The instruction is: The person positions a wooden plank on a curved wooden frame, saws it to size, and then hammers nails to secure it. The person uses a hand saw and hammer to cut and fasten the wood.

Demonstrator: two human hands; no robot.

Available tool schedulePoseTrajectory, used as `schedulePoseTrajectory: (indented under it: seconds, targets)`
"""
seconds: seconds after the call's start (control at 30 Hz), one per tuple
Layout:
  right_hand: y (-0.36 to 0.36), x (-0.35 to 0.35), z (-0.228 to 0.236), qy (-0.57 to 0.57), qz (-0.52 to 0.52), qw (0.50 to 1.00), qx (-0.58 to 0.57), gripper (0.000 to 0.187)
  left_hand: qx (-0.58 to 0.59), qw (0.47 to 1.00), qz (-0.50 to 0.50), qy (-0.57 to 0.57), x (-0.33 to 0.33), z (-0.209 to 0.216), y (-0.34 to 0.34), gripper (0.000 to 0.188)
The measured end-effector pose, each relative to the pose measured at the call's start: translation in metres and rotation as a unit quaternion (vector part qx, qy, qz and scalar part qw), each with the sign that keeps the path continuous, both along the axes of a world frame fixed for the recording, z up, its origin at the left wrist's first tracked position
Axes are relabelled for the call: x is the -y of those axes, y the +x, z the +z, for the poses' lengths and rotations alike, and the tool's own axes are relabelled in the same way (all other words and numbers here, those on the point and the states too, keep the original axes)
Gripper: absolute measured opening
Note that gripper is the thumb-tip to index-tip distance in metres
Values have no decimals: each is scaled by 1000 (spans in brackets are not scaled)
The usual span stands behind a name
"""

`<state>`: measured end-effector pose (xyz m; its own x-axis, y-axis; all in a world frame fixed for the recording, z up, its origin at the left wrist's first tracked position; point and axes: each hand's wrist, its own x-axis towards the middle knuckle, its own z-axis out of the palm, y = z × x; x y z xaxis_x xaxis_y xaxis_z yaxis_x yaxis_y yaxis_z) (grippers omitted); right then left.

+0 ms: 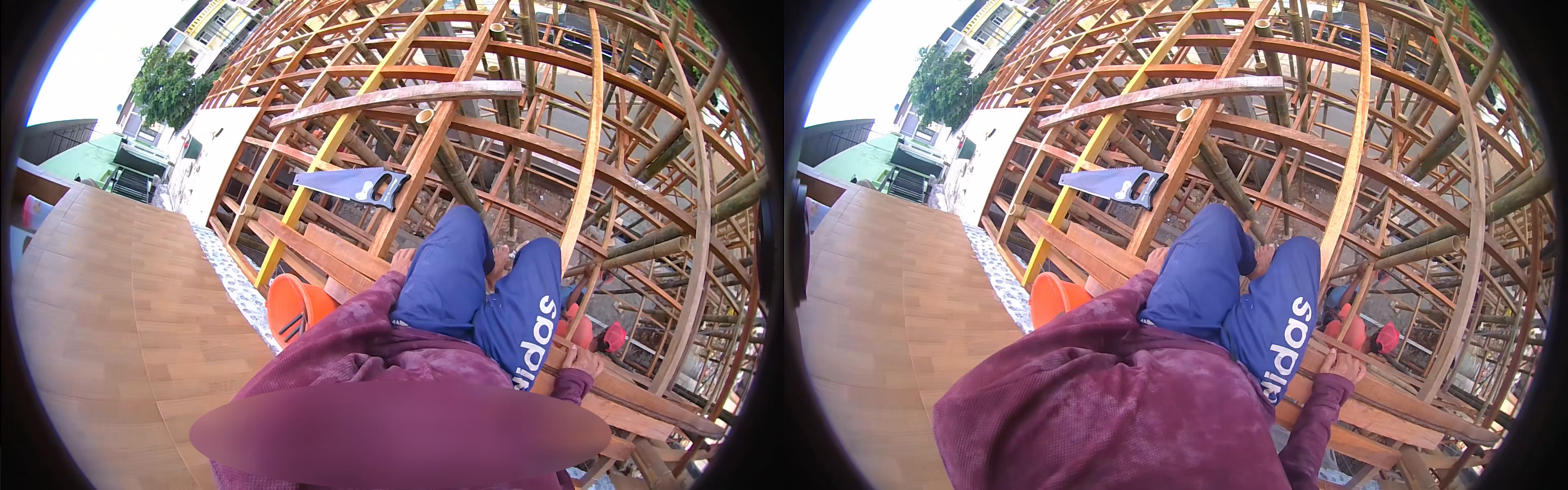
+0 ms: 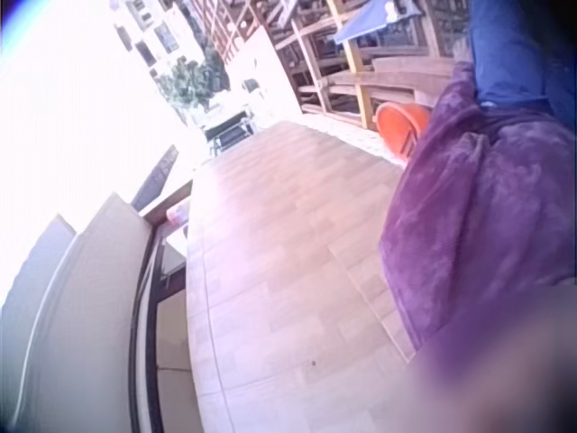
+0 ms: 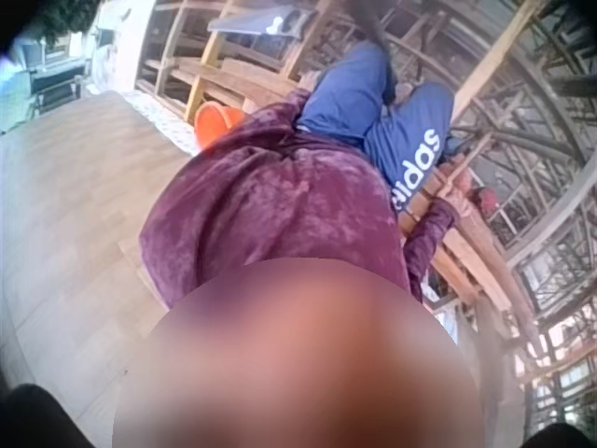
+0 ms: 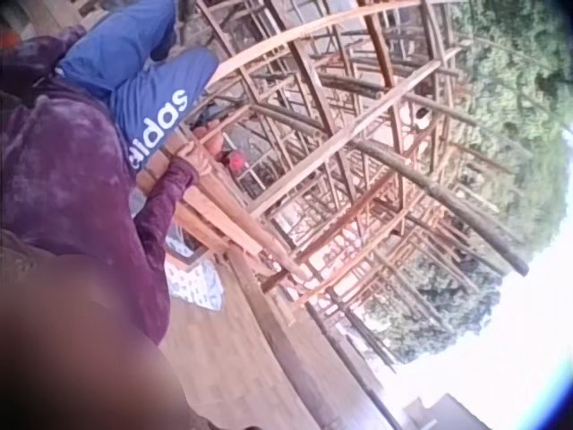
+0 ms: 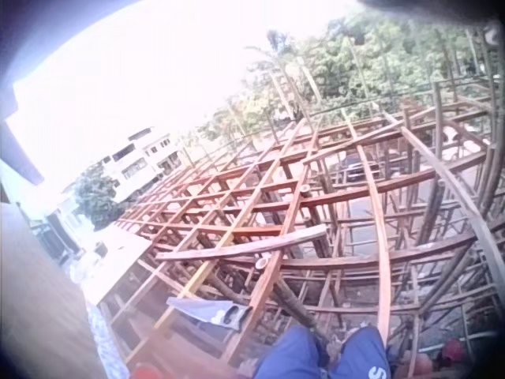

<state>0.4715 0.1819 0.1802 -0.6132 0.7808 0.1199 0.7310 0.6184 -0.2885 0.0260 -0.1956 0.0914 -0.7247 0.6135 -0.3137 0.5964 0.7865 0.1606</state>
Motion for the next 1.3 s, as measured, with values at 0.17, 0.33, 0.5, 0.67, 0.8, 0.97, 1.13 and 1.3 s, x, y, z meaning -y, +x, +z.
schedulePoseTrajectory:
  seconds: [0.17,0.33,0.5,0.67,0.8,0.97,1.13,1.3]
  targets:
    - [-8,-8,11,-45,15,997,63,20,-184,972,145,23,25,7,4,41]
    - [-25,-1,34,-50,6,996,76,22,-248,947,197,56,26,19,-10,39]
    - [1,-22,-14,-138,-77,981,113,32,-212,948,198,133,2,32,2,43]
    - [-58,-98,-126,-202,-43,974,-91,35,-188,948,230,118,15,51,27,47]
    - [-148,-150,-201,-110,-51,978,-170,54,-172,950,213,151,-7,52,20,43]
    - [-221,-158,-220,-307,-128,918,-217,57,-212,950,186,131,6,26,14,37]
    - [-236,-155,-231,-370,-126,889,-238,60,-205,955,181,111,12,29,15,35]
    - [-233,-170,-229,-383,-105,863,-313,59,-135,973,114,148,-7,92,-14,46]
